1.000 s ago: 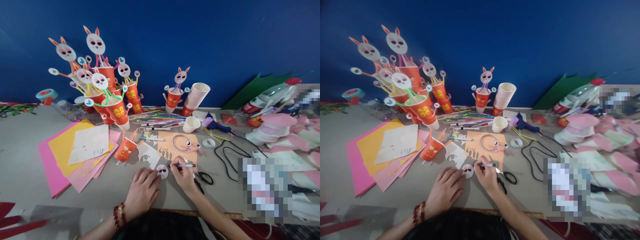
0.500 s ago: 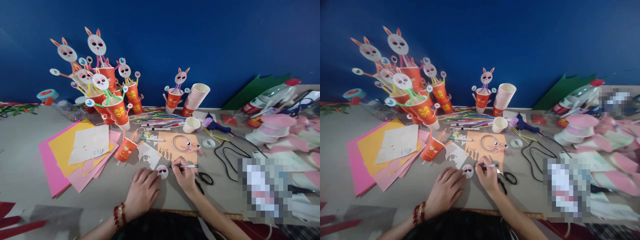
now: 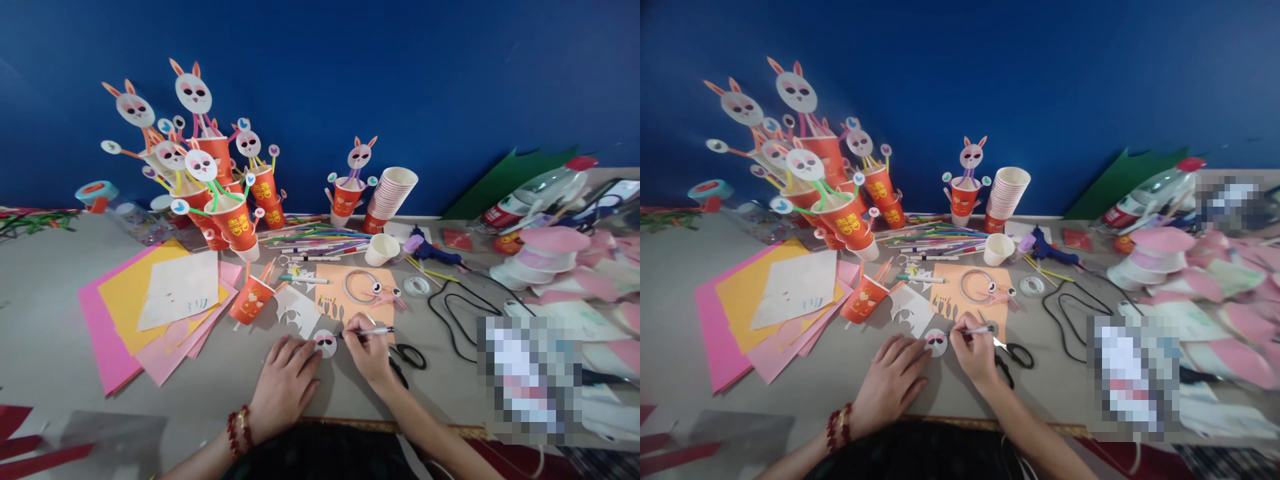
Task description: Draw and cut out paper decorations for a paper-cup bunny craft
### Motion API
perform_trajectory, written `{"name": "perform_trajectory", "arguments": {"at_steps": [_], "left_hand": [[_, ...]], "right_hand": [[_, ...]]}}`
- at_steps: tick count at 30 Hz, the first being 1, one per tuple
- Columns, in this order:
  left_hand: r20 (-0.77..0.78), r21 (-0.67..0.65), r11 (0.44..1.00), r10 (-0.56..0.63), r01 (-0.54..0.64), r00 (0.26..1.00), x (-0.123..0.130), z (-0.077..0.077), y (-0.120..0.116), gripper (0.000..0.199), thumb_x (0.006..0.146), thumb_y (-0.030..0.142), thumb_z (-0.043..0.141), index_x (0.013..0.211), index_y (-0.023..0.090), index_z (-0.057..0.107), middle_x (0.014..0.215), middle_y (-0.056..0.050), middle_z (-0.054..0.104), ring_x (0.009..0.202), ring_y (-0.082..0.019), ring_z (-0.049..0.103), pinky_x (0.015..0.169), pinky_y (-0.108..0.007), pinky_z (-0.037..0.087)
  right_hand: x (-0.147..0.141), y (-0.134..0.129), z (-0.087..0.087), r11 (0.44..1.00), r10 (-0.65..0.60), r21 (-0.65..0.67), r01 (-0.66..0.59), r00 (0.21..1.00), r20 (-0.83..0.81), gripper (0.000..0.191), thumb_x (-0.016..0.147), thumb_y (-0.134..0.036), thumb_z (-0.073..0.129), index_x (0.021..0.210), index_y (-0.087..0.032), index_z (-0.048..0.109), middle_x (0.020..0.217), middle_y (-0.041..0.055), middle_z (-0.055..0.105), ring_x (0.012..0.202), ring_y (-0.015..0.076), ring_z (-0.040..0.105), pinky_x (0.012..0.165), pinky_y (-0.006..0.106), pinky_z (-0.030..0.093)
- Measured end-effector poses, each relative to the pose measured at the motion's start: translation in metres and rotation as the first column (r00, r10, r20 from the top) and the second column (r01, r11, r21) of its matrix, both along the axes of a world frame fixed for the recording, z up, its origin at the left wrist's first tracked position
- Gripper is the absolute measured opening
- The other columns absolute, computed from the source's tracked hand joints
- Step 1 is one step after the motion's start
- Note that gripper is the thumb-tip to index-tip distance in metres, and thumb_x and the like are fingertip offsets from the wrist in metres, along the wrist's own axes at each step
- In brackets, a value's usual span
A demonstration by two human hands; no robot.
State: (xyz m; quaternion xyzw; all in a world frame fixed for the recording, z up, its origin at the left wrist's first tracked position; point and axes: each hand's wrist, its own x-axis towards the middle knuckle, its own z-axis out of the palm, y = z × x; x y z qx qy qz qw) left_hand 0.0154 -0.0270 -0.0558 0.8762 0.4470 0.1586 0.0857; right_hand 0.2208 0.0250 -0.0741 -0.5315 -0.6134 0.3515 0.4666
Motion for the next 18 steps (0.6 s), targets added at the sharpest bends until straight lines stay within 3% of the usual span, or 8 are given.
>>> {"name": "perform_trajectory", "arguments": {"at_steps": [18], "left_hand": [[0.0,0.0,1.0,-0.002,0.002,1.0,-0.0002,-0.0039,0.0001,0.039,0.094,0.039,0.051,0.13,0.025,0.054,0.133,-0.001,0.057,0.117,-0.024,0.049,0.11,-0.045,0.027]], "right_hand": [[-0.0004,-0.0009,0.0012,1.0,-0.009,-0.022,0.011,0.998,0.06,0.019,0.08,-0.015,0.051,0.064,-0.023,0.046,0.053,-0.0061,0.041,0.046,0.0114,0.039,0.044,0.023,0.029]]}}
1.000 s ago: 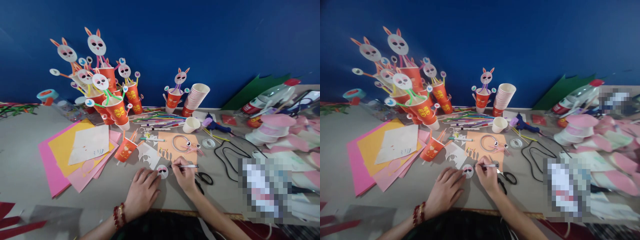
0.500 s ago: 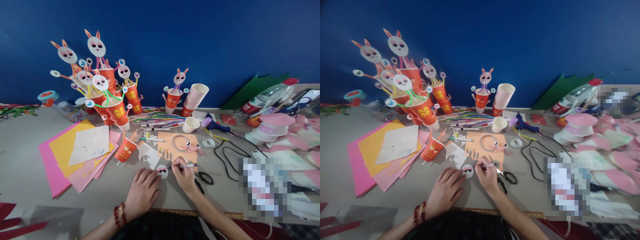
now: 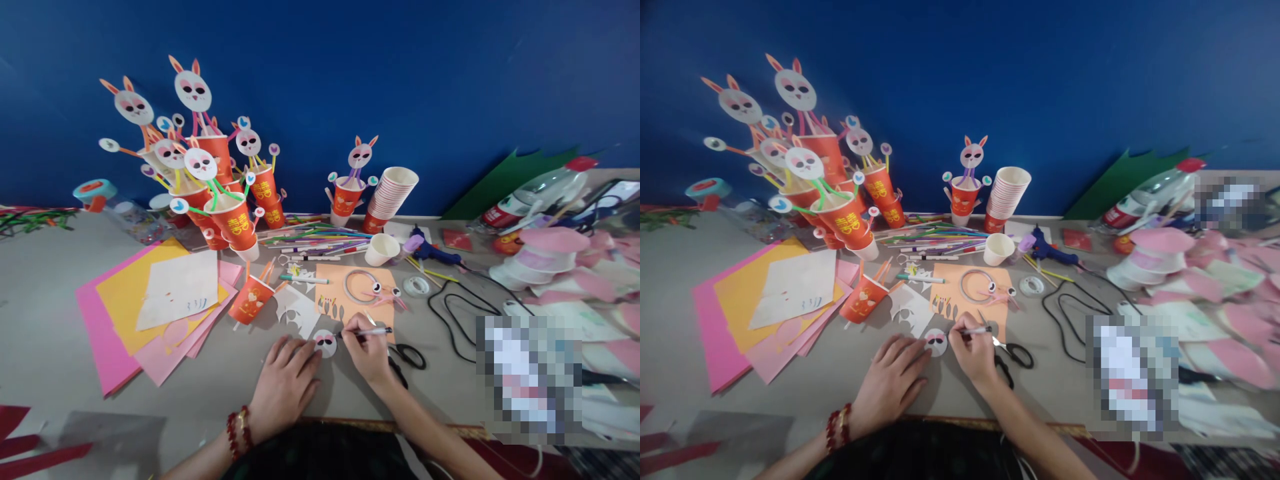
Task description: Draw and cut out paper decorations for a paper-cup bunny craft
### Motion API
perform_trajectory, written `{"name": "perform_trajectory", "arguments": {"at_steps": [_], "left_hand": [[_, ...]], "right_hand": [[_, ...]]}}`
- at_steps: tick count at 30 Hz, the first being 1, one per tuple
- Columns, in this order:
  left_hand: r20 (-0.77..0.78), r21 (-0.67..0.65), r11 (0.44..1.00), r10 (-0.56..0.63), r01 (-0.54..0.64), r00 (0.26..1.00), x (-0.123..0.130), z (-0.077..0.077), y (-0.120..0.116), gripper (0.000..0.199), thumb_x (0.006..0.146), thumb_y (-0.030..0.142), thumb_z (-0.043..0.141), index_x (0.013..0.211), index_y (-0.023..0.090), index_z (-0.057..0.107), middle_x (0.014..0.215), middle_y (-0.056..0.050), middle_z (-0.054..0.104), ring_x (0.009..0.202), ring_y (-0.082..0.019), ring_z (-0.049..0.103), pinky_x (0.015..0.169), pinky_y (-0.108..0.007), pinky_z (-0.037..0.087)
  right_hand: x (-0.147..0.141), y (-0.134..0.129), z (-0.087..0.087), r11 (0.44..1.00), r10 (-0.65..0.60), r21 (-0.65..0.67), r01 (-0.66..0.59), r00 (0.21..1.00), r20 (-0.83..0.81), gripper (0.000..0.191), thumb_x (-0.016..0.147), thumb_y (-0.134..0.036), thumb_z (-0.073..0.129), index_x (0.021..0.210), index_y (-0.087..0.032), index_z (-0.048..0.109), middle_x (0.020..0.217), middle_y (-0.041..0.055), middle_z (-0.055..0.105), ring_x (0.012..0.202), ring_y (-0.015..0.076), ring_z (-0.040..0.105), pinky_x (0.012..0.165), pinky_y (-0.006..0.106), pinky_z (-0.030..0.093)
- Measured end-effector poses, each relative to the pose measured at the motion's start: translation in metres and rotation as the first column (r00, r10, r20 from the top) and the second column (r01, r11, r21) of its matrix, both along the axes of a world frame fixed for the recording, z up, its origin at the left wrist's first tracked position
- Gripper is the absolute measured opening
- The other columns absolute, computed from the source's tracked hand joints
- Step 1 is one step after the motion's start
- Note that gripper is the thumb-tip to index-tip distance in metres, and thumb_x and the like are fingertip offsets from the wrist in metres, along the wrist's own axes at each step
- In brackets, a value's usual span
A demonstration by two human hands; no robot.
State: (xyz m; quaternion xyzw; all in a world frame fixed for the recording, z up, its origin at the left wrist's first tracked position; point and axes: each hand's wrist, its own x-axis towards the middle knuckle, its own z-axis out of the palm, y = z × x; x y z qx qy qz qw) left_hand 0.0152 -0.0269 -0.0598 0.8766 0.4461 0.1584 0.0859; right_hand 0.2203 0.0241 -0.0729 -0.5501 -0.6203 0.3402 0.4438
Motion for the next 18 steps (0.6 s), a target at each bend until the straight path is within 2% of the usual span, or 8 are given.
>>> {"name": "perform_trajectory", "arguments": {"at_steps": [18], "left_hand": [[0.009,-0.001,1.0,0.0,0.0,1.0,-0.0004,-0.0007,-0.0001,0.039,0.094,0.039,0.051,0.13,0.025,0.054,0.133,-0.001,0.057,0.117,-0.024,0.048,0.111,-0.045,0.026]], "right_hand": [[0.0005,0.0008,-0.0006,1.0,-0.009,-0.003,0.009,1.0,-0.005,0.019,0.08,-0.014,0.05,0.064,-0.023,0.045,0.054,-0.0061,0.04,0.046,0.0114,0.037,0.043,0.024,0.028]]}}
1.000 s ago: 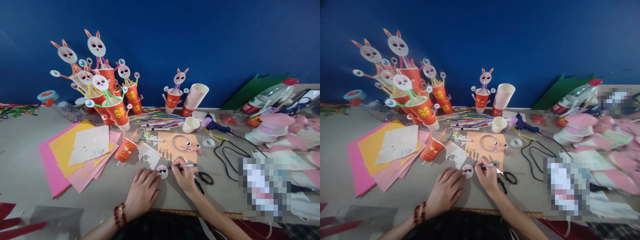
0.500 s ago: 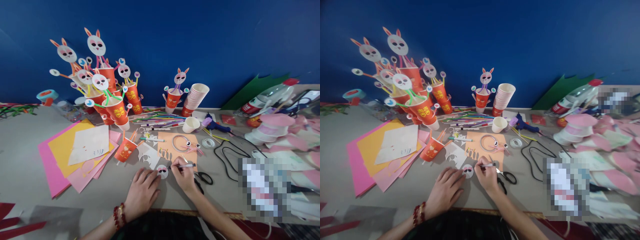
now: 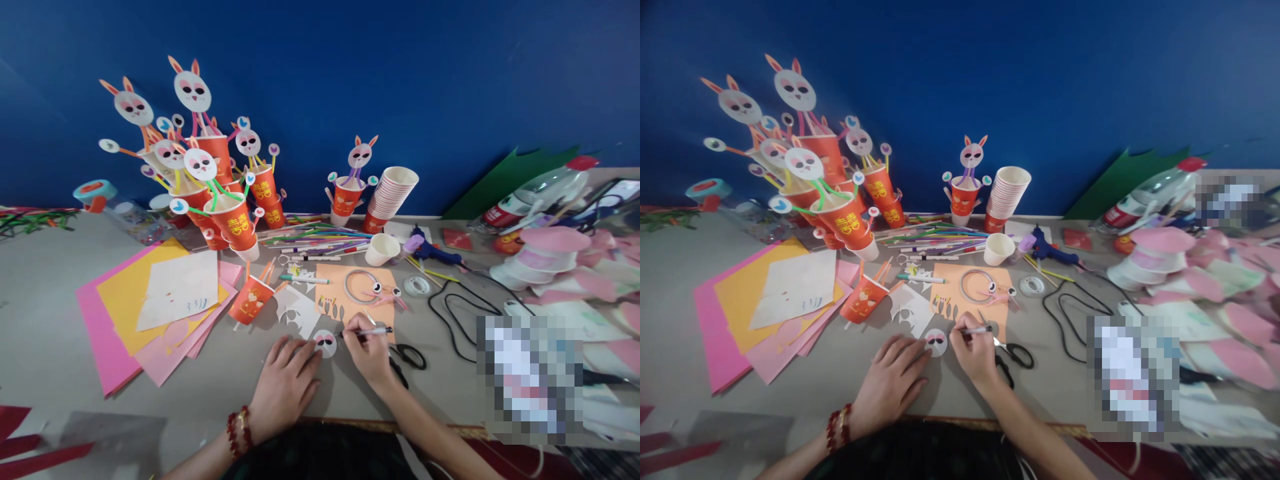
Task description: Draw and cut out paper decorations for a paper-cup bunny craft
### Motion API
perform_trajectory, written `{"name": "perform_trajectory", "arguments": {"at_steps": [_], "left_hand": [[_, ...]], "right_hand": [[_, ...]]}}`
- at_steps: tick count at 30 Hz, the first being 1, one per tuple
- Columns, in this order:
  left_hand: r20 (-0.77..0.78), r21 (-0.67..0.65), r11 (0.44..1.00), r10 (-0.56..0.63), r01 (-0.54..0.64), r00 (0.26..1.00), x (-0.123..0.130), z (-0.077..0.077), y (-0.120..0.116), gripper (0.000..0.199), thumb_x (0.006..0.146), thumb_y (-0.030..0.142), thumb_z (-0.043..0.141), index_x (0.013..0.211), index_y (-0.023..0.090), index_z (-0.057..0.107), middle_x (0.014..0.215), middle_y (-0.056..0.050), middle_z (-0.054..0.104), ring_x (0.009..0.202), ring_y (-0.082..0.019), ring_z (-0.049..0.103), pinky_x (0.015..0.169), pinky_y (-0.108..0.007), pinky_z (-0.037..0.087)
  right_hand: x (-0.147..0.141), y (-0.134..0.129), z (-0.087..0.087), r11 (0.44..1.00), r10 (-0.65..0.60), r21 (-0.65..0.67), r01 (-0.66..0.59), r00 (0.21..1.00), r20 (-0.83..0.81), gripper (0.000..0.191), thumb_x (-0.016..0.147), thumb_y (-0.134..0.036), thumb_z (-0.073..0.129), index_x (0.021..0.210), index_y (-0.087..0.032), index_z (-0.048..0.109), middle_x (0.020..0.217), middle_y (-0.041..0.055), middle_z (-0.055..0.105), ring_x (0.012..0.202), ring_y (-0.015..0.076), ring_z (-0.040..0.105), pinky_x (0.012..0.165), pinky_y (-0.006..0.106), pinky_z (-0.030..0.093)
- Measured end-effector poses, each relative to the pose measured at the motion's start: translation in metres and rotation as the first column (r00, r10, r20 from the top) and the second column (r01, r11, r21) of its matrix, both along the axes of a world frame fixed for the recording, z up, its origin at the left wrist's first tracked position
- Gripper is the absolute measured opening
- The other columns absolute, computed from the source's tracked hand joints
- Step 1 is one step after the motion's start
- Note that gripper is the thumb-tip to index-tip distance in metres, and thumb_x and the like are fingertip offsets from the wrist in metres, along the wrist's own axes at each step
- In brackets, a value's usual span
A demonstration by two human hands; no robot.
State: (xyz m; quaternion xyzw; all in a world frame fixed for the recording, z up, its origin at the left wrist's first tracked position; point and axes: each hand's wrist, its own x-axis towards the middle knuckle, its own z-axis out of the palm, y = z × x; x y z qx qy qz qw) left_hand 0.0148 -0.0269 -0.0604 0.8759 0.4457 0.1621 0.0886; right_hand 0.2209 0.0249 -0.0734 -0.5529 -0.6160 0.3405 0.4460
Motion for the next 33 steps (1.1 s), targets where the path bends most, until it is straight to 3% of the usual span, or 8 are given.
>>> {"name": "perform_trajectory", "arguments": {"at_steps": [10,22,33], "left_hand": [[-0.013,0.008,1.0,0.005,-0.005,1.0,0.0,-0.002,0.0,0.039,0.093,0.04,0.052,0.129,0.026,0.054,0.134,0.0,0.057,0.118,-0.023,0.048,0.111,-0.045,0.027],[0.011,-0.023,1.0,0.005,-0.005,1.0,0.001,0.001,-0.001,0.037,0.094,0.038,0.05,0.129,0.025,0.055,0.135,-0.001,0.056,0.118,-0.024,0.047,0.109,-0.045,0.03],[-0.005,-0.021,1.0,-0.019,0.019,1.0,0.001,0.011,0.001,0.039,0.092,0.029,0.05,0.131,0.024,0.053,0.133,-0.002,0.057,0.117,-0.024,0.048,0.108,-0.047,0.032]], "right_hand": [[0.001,0.0,-0.002,0.999,-0.021,0.036,0.024,0.998,-0.067,0.019,0.081,-0.015,0.05,0.065,-0.023,0.043,0.054,-0.0067,0.037,0.046,0.0113,0.036,0.044,0.023,0.028],[0.0,0.001,0.0,0.998,-0.046,0.027,0.051,0.986,-0.163,0.008,0.09,-0.024,0.054,0.083,-0.021,0.055,0.07,-0.0011,0.054,0.057,0.0132,0.05,0.052,0.024,0.04],[0.0,0.002,-0.002,0.999,0.025,-0.02,-0.03,0.979,-0.204,0.008,0.092,-0.028,0.055,0.087,-0.021,0.055,0.07,-0.0005,0.056,0.058,0.0131,0.051,0.052,0.024,0.04]]}}
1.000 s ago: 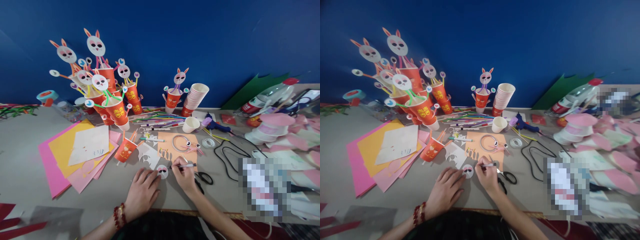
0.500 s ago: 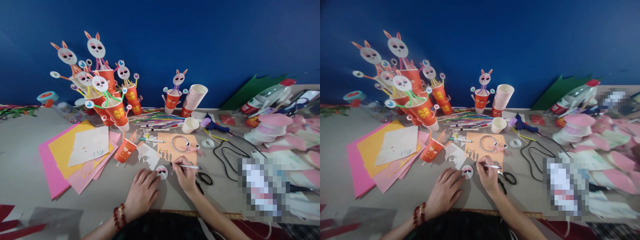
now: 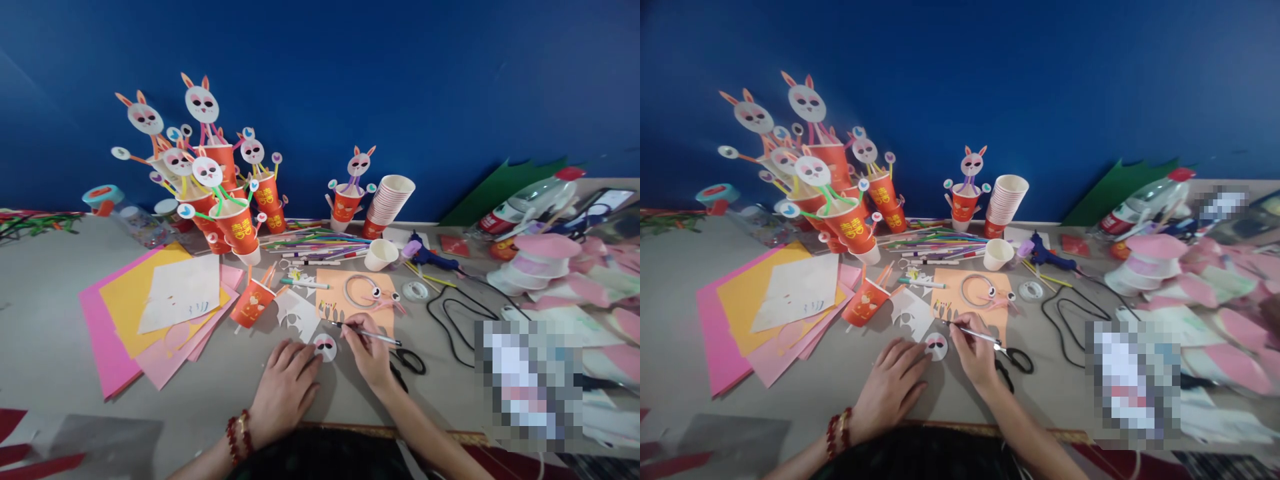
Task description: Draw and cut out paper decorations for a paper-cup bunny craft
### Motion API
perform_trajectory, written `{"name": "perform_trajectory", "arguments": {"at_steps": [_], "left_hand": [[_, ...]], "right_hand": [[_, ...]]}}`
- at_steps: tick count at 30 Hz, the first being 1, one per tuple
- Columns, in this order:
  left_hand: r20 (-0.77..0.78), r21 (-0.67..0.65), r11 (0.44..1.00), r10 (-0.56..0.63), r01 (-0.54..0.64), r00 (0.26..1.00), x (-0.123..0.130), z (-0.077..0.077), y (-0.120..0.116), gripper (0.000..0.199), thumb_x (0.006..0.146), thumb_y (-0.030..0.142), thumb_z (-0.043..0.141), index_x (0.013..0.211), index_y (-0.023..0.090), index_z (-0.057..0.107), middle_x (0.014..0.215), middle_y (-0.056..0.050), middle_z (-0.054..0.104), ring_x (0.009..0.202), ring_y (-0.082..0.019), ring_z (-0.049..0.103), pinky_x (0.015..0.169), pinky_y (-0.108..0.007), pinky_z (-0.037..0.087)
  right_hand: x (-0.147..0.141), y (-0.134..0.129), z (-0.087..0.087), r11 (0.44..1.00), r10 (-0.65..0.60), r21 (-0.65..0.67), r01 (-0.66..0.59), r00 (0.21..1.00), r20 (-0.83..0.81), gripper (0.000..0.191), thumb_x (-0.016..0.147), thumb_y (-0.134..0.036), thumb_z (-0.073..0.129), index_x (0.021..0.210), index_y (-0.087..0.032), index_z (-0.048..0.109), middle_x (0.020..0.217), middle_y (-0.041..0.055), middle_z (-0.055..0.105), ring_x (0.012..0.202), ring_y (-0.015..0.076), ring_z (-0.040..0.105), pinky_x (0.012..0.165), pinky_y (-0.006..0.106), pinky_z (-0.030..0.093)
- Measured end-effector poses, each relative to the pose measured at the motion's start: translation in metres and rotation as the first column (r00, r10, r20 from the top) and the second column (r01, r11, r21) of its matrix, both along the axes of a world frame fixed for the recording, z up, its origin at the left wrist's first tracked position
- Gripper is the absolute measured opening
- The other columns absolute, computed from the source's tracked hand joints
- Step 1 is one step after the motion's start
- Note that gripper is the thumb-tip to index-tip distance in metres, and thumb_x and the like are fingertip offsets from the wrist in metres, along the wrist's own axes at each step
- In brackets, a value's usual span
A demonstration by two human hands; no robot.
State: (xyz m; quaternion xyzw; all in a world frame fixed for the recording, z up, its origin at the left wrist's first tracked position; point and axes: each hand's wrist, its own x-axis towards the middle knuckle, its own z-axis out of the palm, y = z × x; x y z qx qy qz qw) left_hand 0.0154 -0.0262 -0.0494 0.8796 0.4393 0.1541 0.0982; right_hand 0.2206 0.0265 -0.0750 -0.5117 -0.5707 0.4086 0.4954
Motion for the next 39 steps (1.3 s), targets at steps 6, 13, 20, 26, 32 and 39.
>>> {"name": "perform_trajectory", "arguments": {"at_steps": [6,13,20,26,32,39], "left_hand": [[0.014,0.02,1.0,0.008,-0.008,1.0,0.0,-0.004,0.0,0.037,0.092,0.029,0.051,0.128,0.025,0.055,0.132,-0.002,0.057,0.116,-0.025,0.048,0.107,-0.048,0.034],[0.048,0.024,1.0,0.016,-0.017,0.999,-0.001,-0.01,-0.003,0.034,0.093,0.033,0.051,0.125,0.026,0.057,0.134,-0.003,0.056,0.118,-0.025,0.047,0.108,-0.049,0.032],[0.05,0.034,0.999,0.017,-0.018,0.999,-0.001,-0.009,-0.001,0.035,0.092,0.034,0.053,0.126,0.026,0.057,0.133,-0.003,0.056,0.117,-0.024,0.047,0.108,-0.047,0.032],[0.058,0.033,0.999,0.01,-0.012,0.998,-0.001,-0.009,-0.001,0.037,0.093,0.034,0.052,0.13,0.026,0.055,0.133,-0.003,0.056,0.118,-0.024,0.047,0.108,-0.048,0.032],[0.072,0.014,1.0,0.02,-0.021,0.997,-0.001,-0.012,-0.002,0.034,0.094,0.036,0.051,0.126,0.026,0.057,0.134,-0.002,0.056,0.118,-0.024,0.047,0.109,-0.047,0.03],[0.057,0.027,1.0,0.015,-0.016,0.998,-0.001,-0.01,-0.001,0.037,0.093,0.036,0.052,0.129,0.026,0.056,0.133,-0.003,0.056,0.118,-0.024,0.047,0.11,-0.048,0.03]], "right_hand": [[0.001,0.001,0.002,1.0,-0.004,0.004,0.004,0.999,-0.048,0.009,0.093,-0.03,0.053,0.094,-0.022,0.055,0.074,0.0006,0.059,0.055,0.0123,0.05,0.049,0.023,0.04],[-0.001,-0.001,0.007,0.993,0.099,-0.057,-0.098,0.995,0.01,0.007,0.09,-0.026,0.053,0.084,-0.021,0.054,0.064,-0.0024,0.054,0.05,0.0118,0.046,0.046,0.023,0.036],[-0.003,-0.003,0.007,0.991,0.135,-0.035,-0.131,0.98,0.143,0.011,0.087,-0.021,0.052,0.076,-0.021,0.053,0.065,-0.0021,0.052,0.056,0.0135,0.049,0.049,0.024,0.036],[-0.002,-0.003,0.005,0.991,0.135,-0.016,-0.135,0.963,0.233,0.013,0.086,-0.021,0.052,0.073,-0.022,0.054,0.065,-0.0014,0.052,0.057,0.0148,0.049,0.052,0.025,0.037],[-0.003,-0.003,0.005,0.993,0.118,-0.016,-0.117,0.977,0.178,0.013,0.087,-0.021,0.051,0.075,-0.022,0.053,0.065,-0.0016,0.053,0.056,0.0142,0.049,0.049,0.024,0.035],[-0.003,-0.003,0.005,0.991,0.128,-0.008,-0.131,0.955,0.267,0.014,0.086,-0.02,0.051,0.072,-0.022,0.053,0.064,-0.0018,0.052,0.058,0.0147,0.049,0.051,0.024,0.037]]}}
